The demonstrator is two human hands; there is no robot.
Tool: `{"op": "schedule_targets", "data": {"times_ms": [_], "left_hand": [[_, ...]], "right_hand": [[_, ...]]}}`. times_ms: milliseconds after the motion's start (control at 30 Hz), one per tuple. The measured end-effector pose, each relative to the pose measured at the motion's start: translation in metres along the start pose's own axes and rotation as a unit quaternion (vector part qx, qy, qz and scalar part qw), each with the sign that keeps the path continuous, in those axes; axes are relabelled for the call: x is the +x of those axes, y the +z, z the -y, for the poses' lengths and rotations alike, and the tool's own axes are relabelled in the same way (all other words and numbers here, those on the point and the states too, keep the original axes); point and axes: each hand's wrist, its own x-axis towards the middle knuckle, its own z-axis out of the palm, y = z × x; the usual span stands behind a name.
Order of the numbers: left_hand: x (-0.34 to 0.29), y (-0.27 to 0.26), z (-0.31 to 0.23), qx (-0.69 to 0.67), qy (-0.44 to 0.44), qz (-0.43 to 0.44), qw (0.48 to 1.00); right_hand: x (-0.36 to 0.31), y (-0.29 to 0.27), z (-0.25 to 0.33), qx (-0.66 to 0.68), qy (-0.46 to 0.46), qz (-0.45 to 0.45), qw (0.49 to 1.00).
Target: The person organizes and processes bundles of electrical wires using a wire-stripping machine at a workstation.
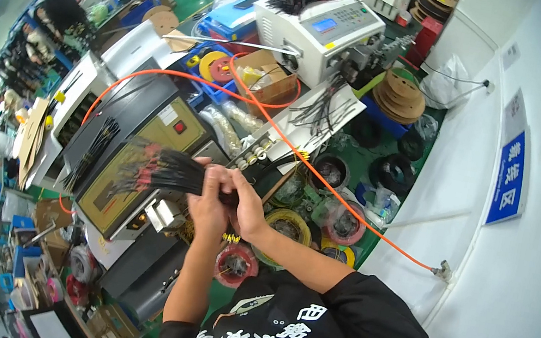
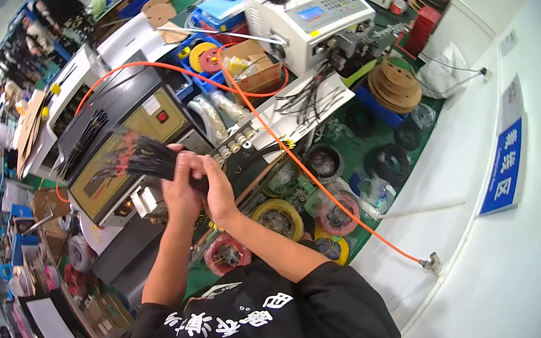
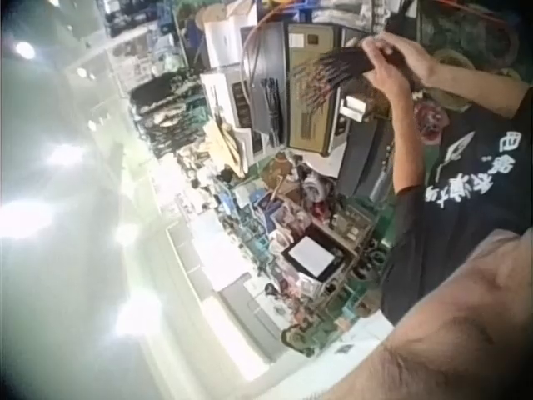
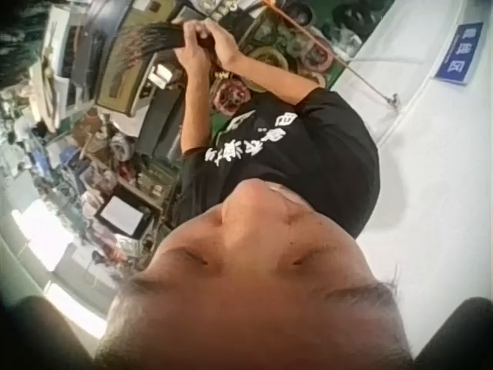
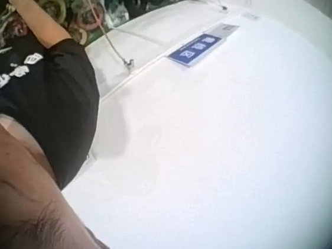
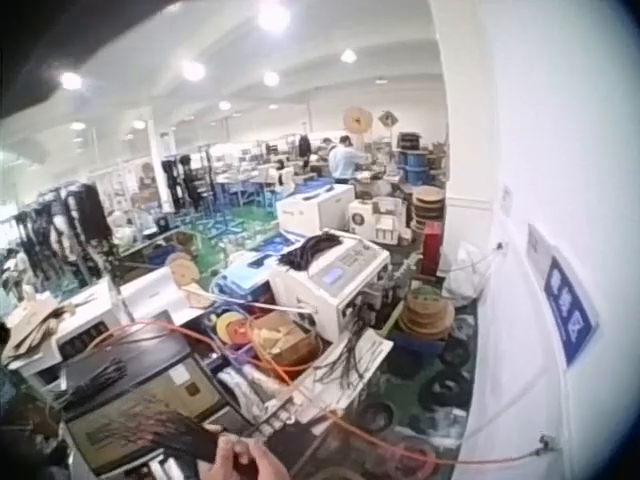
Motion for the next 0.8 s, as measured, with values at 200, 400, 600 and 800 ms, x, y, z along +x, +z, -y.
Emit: {"op": "schedule_targets", "data": {"times_ms": [200, 400, 600, 800], "left_hand": [[-0.008, -0.014, 0.001, 0.060, -0.072, 0.097, 0.991], [-0.037, -0.044, -0.002, 0.172, -0.189, 0.232, 0.939], [-0.036, -0.045, -0.012, 0.207, -0.264, 0.291, 0.896], [-0.037, -0.050, -0.018, 0.148, -0.282, 0.274, 0.908]], "right_hand": [[0.011, -0.050, 0.021, -0.135, 0.014, 0.158, 0.978], [0.023, -0.008, 0.069, -0.236, 0.117, 0.335, 0.905], [0.021, 0.020, 0.067, -0.139, 0.187, 0.342, 0.910], [0.027, 0.020, 0.062, -0.073, 0.175, 0.331, 0.924]]}}
